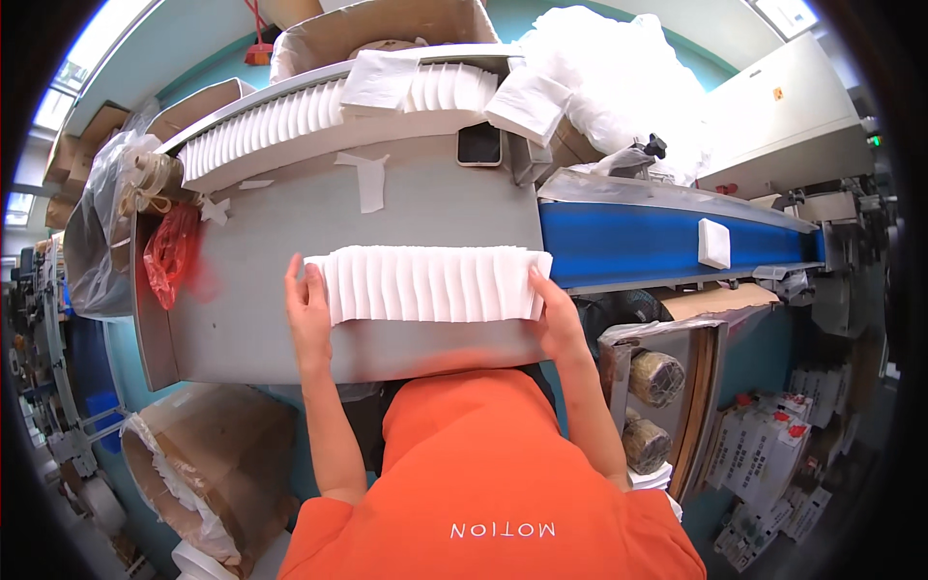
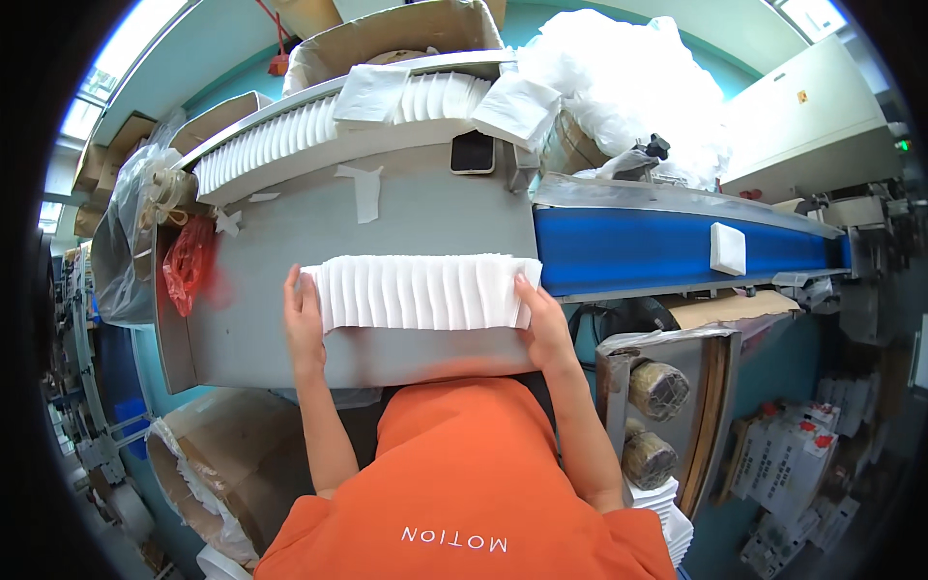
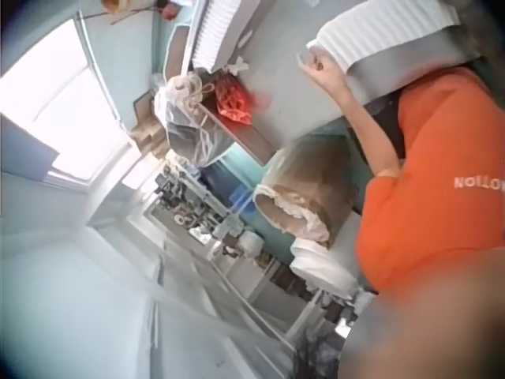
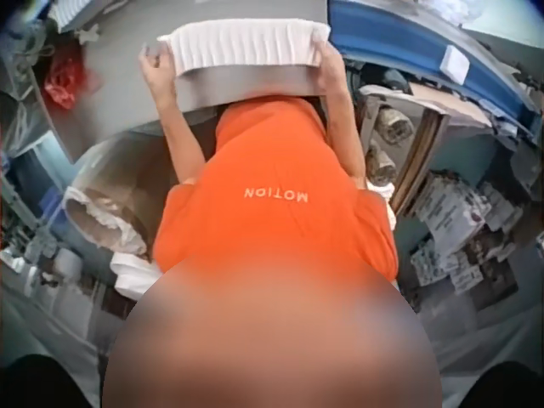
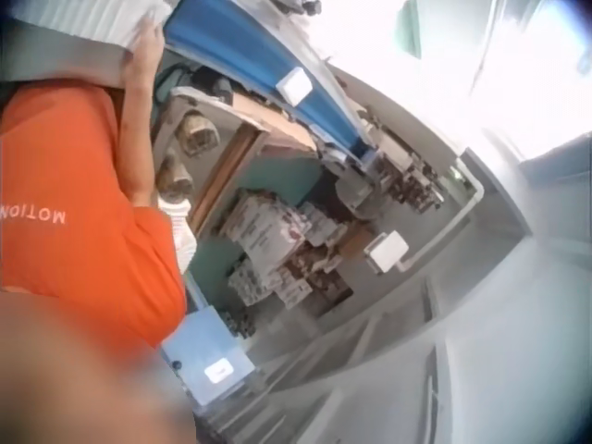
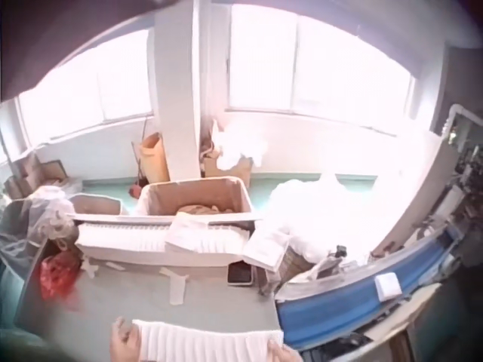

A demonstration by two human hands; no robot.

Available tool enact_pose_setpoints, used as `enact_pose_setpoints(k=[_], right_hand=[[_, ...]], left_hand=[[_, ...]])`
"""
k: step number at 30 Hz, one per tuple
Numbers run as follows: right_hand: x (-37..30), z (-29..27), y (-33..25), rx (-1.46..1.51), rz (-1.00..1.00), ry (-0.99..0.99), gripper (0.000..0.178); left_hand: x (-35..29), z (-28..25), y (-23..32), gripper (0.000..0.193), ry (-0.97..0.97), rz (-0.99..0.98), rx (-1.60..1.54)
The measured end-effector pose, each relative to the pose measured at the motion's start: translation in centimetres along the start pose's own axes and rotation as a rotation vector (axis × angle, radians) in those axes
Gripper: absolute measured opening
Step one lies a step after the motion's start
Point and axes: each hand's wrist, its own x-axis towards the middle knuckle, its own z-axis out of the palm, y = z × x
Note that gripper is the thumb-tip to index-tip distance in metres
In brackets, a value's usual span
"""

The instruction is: The recorder is taking sections of folded paper from a machine and organizing them for packaging or further processing.

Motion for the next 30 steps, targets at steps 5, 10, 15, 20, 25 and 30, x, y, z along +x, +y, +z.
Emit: enact_pose_setpoints(k=[5,10,15,20,25,30], right_hand=[[-1.3,-3.1,0.5,-0.229,-0.035,0.025,0.038],[0.3,-1.2,0.4,-0.576,-0.393,0.135,0.052],[0.5,2.1,1.2,-0.354,-0.255,-0.045,0.044],[-0.9,-2.0,0.6,-0.324,0.012,-0.042,0.038],[-0.2,-1.3,-0.6,-0.355,-0.292,0.117,0.043],[0.2,1.7,0.4,-0.476,-0.335,-0.017,0.046]], left_hand=[[-1.0,2.1,-0.6,0.053,-0.080,0.145,0.125],[0.2,1.3,1.2,0.048,-0.020,-0.192,-0.392],[-0.7,2.2,0.9,0.046,-0.155,-0.233,-0.295],[-2.0,2.7,2.0,0.054,-0.181,-0.146,-0.196],[-2.8,3.7,2.6,0.068,-0.306,-0.205,-0.084],[-4.5,5.5,4.1,0.082,-0.006,0.258,0.310]])
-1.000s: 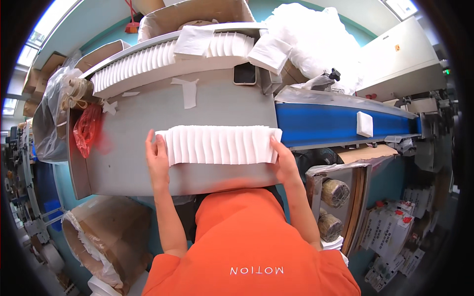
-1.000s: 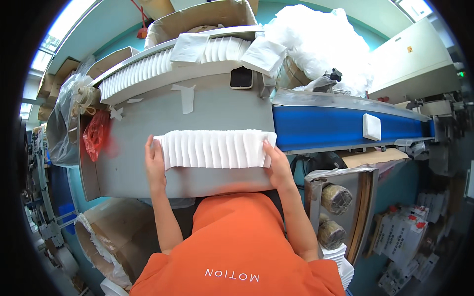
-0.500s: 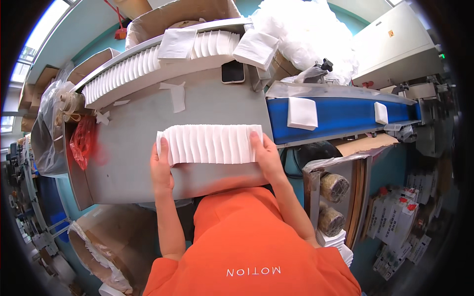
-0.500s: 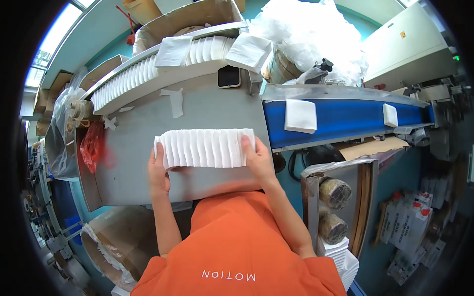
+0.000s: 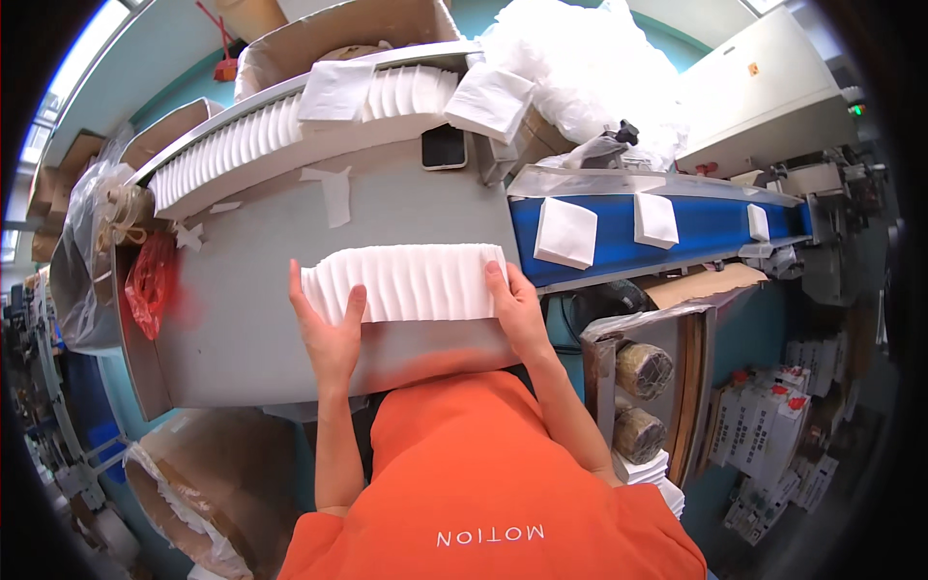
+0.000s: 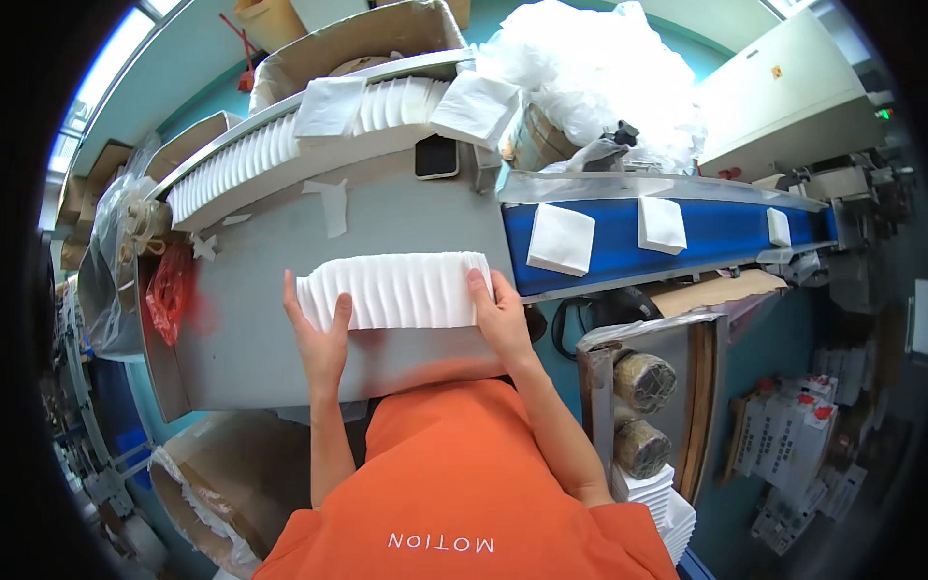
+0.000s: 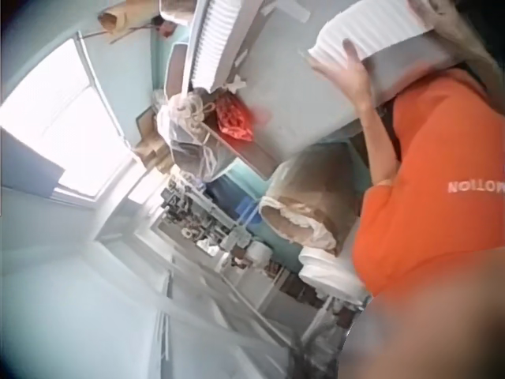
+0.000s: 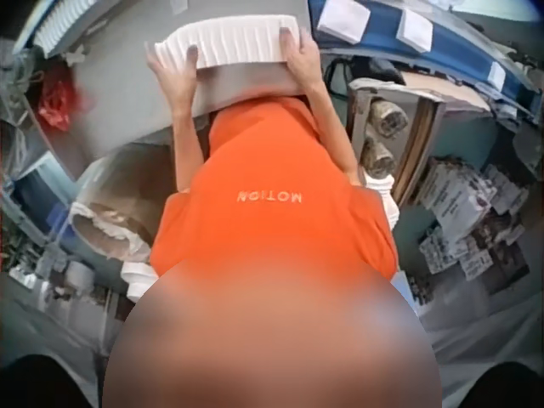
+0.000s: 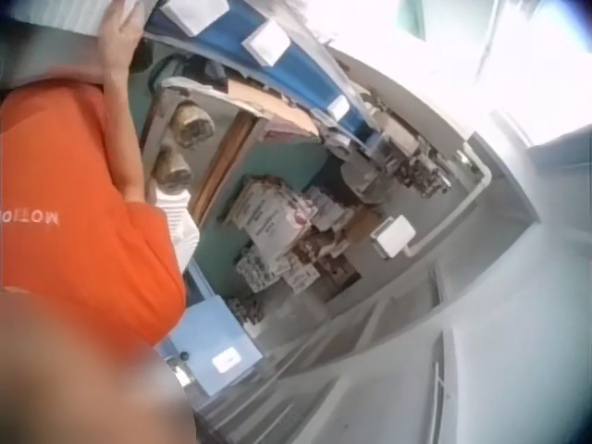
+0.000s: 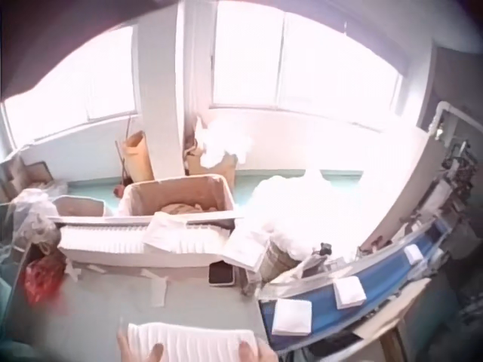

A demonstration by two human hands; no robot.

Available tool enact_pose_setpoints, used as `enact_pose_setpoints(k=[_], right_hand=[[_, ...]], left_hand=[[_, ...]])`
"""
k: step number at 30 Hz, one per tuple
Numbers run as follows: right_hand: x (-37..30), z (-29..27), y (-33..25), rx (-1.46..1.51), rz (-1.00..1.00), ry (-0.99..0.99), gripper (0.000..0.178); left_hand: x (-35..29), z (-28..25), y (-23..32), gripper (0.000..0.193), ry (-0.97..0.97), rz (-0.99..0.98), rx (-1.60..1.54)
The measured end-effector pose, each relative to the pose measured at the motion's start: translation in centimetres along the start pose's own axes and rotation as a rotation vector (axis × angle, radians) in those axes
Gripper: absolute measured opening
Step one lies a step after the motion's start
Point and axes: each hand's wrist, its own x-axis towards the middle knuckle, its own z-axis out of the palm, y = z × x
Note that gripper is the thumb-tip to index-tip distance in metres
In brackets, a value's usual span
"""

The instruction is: The recorder is taking sections of folded paper from a machine and organizing them for packaging or further processing.

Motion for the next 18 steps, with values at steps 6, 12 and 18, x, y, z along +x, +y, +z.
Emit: enact_pose_setpoints(k=[6,12,18], right_hand=[[-1.7,-2.5,0.9,0.133,0.266,-0.120,0.049],[0.2,-0.5,0.2,-0.115,-0.040,0.053,0.049],[-1.4,-3.9,1.2,0.206,0.285,-0.016,0.034]], left_hand=[[0.2,-0.1,-0.6,0.083,-0.115,0.024,0.066],[-0.3,0.8,-0.2,0.079,-0.084,0.208,0.211],[0.2,0.6,-0.8,0.081,-0.099,0.247,0.232]])
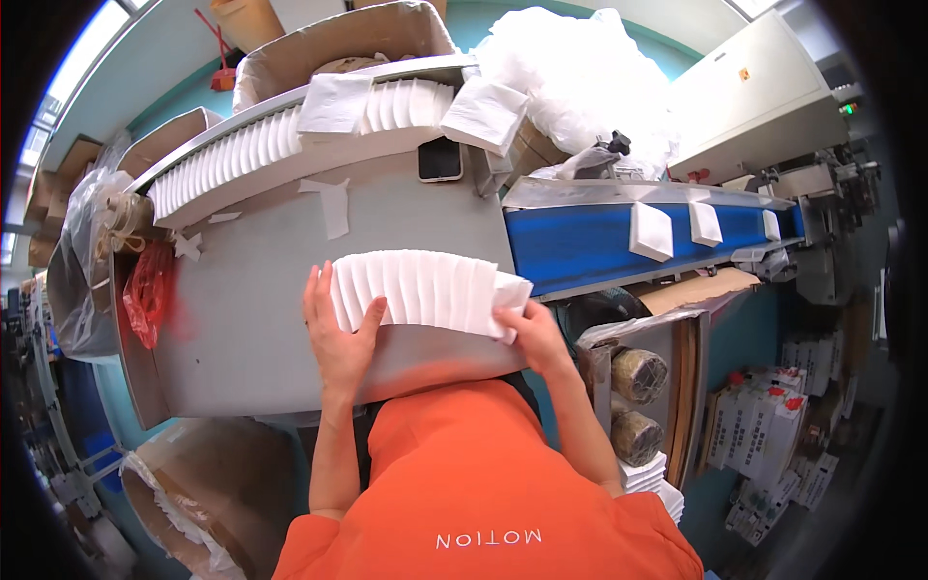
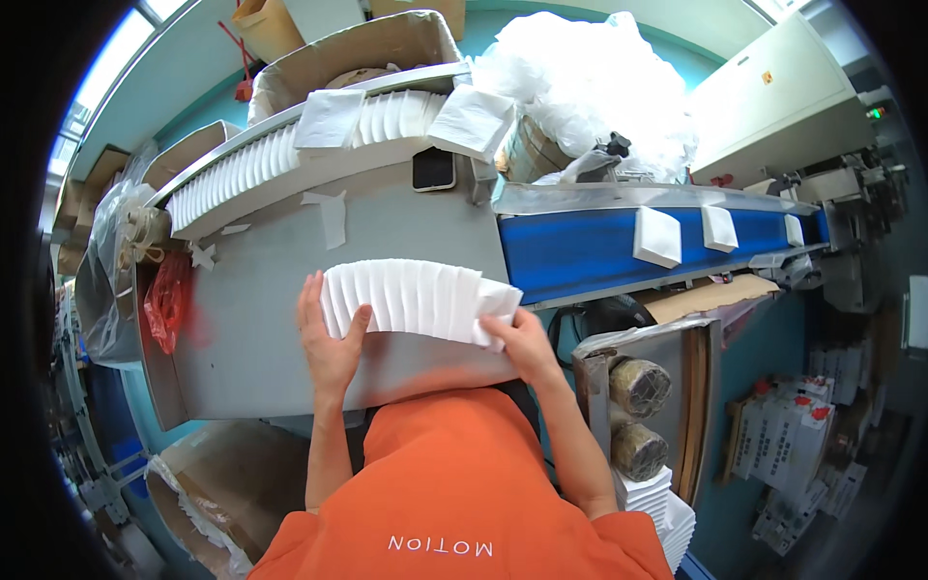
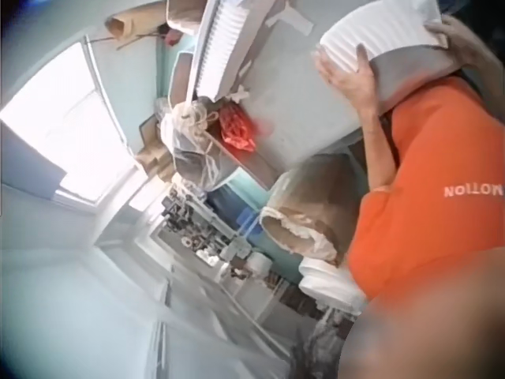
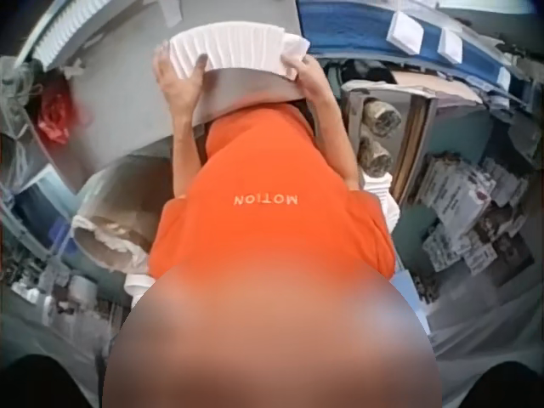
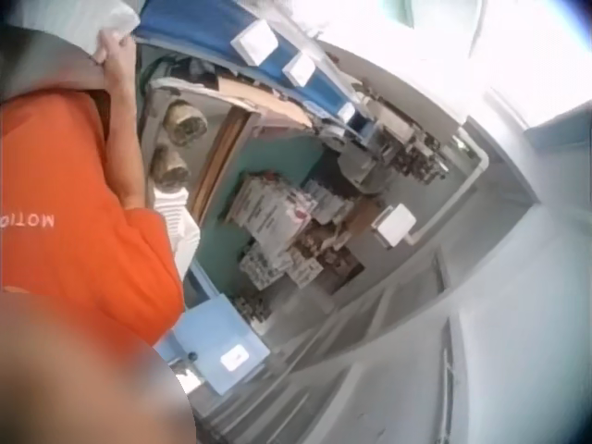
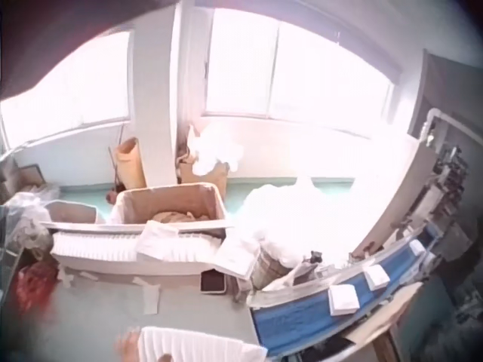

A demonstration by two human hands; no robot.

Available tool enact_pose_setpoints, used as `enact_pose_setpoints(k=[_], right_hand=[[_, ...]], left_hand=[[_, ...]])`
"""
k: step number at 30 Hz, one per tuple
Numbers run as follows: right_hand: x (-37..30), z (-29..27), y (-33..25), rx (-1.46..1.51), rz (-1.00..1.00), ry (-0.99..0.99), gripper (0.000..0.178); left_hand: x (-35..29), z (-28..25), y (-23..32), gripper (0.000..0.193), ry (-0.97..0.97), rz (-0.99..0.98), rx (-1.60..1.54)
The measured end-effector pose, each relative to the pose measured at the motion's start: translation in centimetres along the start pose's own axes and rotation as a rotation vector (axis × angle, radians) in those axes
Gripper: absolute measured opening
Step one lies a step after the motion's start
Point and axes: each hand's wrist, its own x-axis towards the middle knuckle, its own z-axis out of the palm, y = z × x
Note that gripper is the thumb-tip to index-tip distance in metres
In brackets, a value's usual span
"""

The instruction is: The recorder is taking sections of folded paper from a machine and organizing them for packaging or further processing.

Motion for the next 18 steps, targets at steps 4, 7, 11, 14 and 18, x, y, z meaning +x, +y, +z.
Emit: enact_pose_setpoints(k=[4,7,11,14,18], right_hand=[[1.3,0.0,-1.2,0.116,-0.175,0.192,0.045],[0.3,3.5,-1.6,-0.491,-0.382,0.177,0.058],[0.8,3.4,-0.7,0.131,-0.122,0.007,0.040],[0.3,0.6,-0.2,0.079,0.106,-0.072,0.034],[1.8,-0.7,-0.6,0.217,-0.104,0.152,0.051]], left_hand=[[-0.2,0.3,0.5,0.085,-0.042,0.061,-0.044],[-0.5,0.6,1.1,0.090,-0.060,0.061,-0.067],[-0.4,0.9,0.4,0.091,-0.022,0.034,-0.059],[-0.3,0.4,0.3,0.091,-0.022,0.012,-0.057],[-0.3,0.4,0.7,0.092,-0.104,0.059,-0.091]])
